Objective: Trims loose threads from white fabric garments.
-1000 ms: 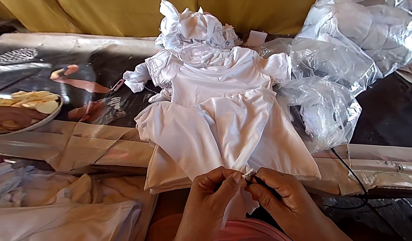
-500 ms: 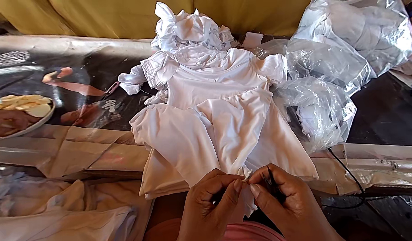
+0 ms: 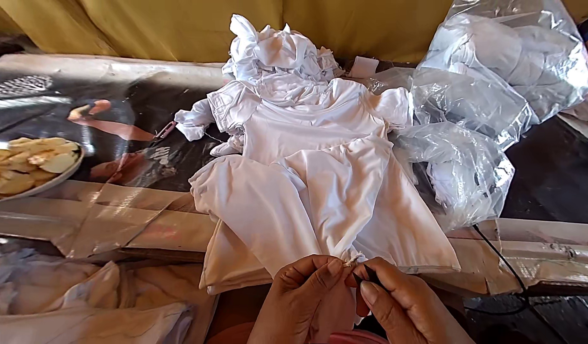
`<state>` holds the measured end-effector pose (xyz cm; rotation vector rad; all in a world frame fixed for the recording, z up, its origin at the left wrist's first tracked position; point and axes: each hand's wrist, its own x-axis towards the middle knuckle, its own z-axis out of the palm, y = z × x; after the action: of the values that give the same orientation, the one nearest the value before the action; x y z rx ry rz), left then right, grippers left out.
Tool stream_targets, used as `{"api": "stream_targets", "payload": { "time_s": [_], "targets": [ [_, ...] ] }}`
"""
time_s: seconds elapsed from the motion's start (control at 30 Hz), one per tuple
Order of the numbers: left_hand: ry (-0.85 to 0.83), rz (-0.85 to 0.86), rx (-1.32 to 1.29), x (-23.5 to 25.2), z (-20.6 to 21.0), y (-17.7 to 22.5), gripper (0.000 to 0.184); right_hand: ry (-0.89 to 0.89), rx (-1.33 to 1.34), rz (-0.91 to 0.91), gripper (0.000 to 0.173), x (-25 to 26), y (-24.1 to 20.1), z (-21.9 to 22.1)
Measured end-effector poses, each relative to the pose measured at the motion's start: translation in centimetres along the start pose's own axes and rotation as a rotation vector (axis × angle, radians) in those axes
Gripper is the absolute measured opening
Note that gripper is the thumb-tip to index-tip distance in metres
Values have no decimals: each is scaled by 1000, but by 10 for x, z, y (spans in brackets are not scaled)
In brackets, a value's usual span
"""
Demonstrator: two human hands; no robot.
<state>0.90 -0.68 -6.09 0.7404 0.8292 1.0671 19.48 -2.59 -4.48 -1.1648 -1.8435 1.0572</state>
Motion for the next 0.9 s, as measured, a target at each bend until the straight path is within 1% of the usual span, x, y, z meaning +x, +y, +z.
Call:
{"api": "stream_targets", "payload": {
  "time_s": [0.13, 0.53, 0.9],
  "targets": [
    [-2, -7, -31, 1, -1, -2, 17, 0, -60, 19, 27, 0, -3, -1],
    [-23, -12, -65, 2, -4, -5, 15, 11, -73, 18, 26, 2, 0, 0],
    [2, -30, -77, 0, -2, -4, 16, 20, -75, -6, 26, 2, 1, 2]
  ]
}}
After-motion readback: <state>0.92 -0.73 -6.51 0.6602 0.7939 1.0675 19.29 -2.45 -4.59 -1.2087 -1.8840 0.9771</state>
